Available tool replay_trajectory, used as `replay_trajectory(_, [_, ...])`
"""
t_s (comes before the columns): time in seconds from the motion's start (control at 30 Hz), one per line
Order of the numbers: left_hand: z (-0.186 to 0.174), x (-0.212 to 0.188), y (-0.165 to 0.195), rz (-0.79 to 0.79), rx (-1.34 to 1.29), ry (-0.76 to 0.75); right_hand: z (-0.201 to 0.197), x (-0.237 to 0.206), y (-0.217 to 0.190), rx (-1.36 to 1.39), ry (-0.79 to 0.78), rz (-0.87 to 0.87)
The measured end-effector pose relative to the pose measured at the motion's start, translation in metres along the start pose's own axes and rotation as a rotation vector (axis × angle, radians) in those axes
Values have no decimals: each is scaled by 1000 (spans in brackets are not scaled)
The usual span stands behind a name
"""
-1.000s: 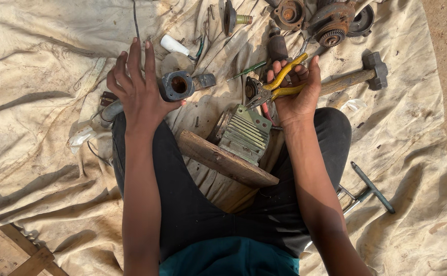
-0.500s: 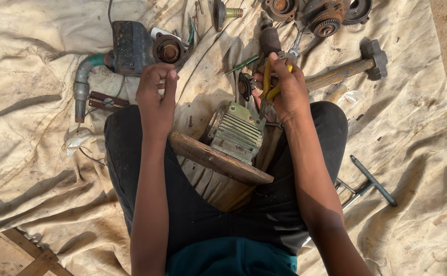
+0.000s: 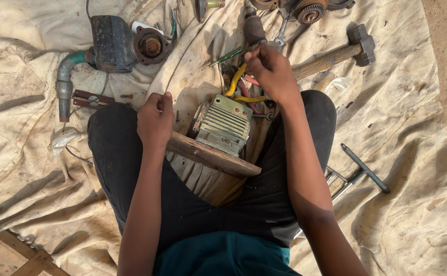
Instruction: The person sits on a tarp and uses pliers and a screwdriver to remove a small metal piece from a motor housing and then scrape inside the housing. The person then picks up a circular metal part and examines it.
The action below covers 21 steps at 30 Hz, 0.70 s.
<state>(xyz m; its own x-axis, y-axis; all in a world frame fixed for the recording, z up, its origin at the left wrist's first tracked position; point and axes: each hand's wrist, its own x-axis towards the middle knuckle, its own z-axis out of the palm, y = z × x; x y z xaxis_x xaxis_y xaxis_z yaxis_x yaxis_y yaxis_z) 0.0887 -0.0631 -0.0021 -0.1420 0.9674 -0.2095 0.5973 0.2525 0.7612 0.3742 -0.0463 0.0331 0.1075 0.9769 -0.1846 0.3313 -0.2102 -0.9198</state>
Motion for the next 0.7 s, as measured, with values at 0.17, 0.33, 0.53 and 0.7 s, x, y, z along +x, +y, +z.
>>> replay_trajectory(0.17, [6, 4, -2, -111, -69, 149, 25, -1, 5, -617, -328, 116])
replay_trajectory(0.33, [10, -2, -14, -109, -711, 197, 44, 3, 33, -734, -489, 142])
replay_trajectory(0.53, [33, -23, -27, -105, -922, 309, 76, -2, 46, -730, -465, 163])
replay_trajectory(0.7, [37, -26, -26, -88, -813, 369, 88, -10, 38, -726, -272, 277])
